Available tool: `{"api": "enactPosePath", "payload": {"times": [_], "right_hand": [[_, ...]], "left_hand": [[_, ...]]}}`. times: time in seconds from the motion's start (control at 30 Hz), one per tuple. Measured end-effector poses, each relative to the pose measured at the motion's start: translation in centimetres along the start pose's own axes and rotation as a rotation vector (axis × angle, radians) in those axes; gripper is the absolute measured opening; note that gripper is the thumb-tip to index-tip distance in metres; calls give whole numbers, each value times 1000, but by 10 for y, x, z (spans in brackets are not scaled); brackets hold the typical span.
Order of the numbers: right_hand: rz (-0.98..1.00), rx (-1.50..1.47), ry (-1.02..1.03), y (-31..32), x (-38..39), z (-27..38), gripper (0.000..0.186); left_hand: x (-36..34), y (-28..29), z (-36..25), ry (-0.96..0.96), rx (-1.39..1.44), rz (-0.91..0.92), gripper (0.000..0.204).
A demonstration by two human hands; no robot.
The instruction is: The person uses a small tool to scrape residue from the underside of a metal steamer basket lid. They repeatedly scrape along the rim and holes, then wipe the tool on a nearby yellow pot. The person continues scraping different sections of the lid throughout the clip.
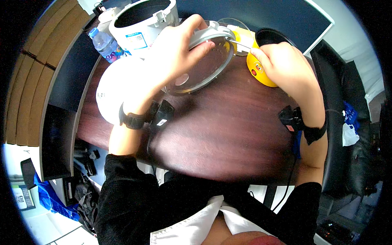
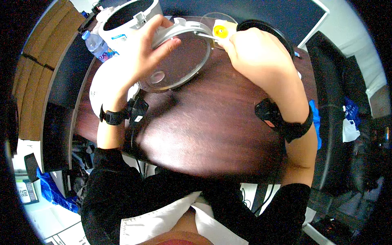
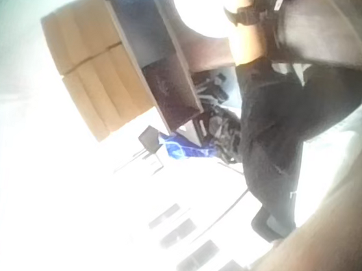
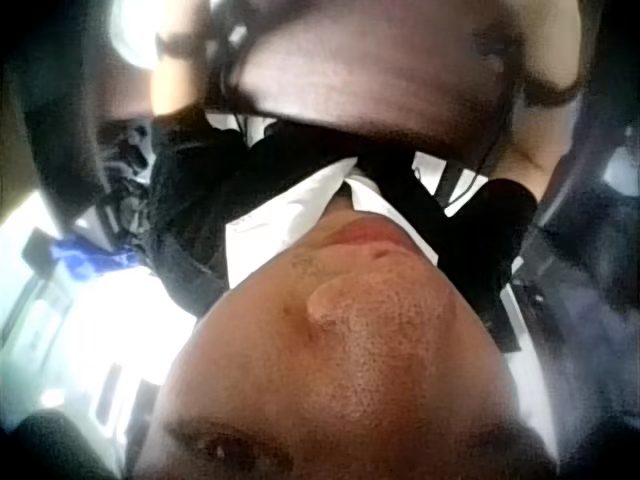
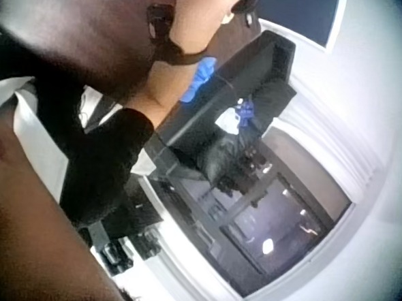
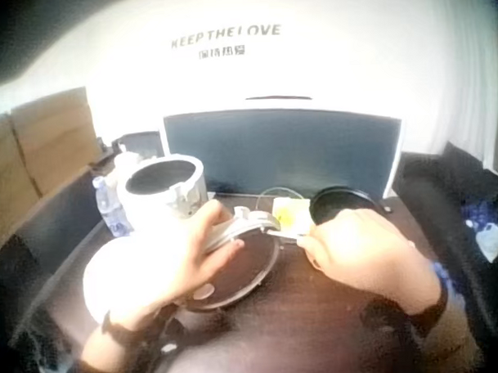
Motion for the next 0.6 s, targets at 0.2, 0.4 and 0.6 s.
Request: {"api": "enactPosePath", "payload": {"times": [0.2,0.4,0.6], "right_hand": [[180,-317,-134,-29,-9,-5,38],[333,-474,-226,-51,-11,-12,43],[720,-1336,-490,-90,15,5,44]], "left_hand": [[1,6,14,-39,55,-54,30],[4,7,17,-23,62,-72,29],[2,7,19,-41,77,-86,31]]}}
Point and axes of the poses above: each hand's wrist, its own x-axis away from the middle knuckle, its own y-axis out of the back of the hand, z = x × y, the point moved 9 cm from there along -x, towards the middle knuckle, and after that the axes turned 8 degrees about x, right-handed, at the moved point
